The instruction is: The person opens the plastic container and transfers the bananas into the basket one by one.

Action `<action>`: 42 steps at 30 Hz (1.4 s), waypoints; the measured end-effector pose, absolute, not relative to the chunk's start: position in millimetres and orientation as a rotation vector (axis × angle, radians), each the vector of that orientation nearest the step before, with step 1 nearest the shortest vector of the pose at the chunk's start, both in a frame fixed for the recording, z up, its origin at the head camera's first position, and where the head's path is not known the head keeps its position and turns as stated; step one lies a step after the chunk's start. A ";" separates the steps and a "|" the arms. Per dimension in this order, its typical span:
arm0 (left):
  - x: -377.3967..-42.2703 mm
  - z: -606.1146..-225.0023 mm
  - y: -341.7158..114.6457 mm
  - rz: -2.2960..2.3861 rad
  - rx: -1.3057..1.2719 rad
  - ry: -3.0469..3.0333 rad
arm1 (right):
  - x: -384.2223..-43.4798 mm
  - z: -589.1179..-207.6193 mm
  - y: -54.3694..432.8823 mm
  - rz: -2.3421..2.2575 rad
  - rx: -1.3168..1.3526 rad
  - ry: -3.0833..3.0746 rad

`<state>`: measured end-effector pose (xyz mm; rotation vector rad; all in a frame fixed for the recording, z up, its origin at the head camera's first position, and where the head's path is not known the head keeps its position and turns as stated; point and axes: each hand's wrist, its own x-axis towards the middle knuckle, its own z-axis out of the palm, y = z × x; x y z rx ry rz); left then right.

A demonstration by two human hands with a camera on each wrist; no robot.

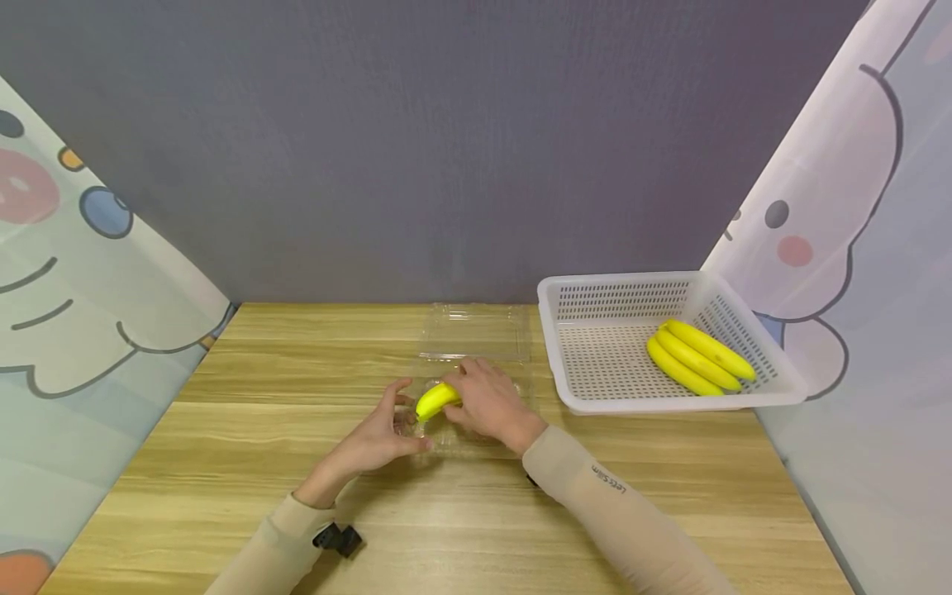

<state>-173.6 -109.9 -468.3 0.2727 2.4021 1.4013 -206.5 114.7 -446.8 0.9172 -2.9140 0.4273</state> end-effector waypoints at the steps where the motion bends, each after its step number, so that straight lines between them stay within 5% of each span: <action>1: -173.6 -468.4 -109.8 1.402 0.271 2.403 | -206.7 -446.6 115.0 0.426 0.913 -2.918; 42: -175.5 -470.8 -110.1 1.422 0.273 2.384 | -212.2 -407.0 127.7 0.475 0.840 -2.779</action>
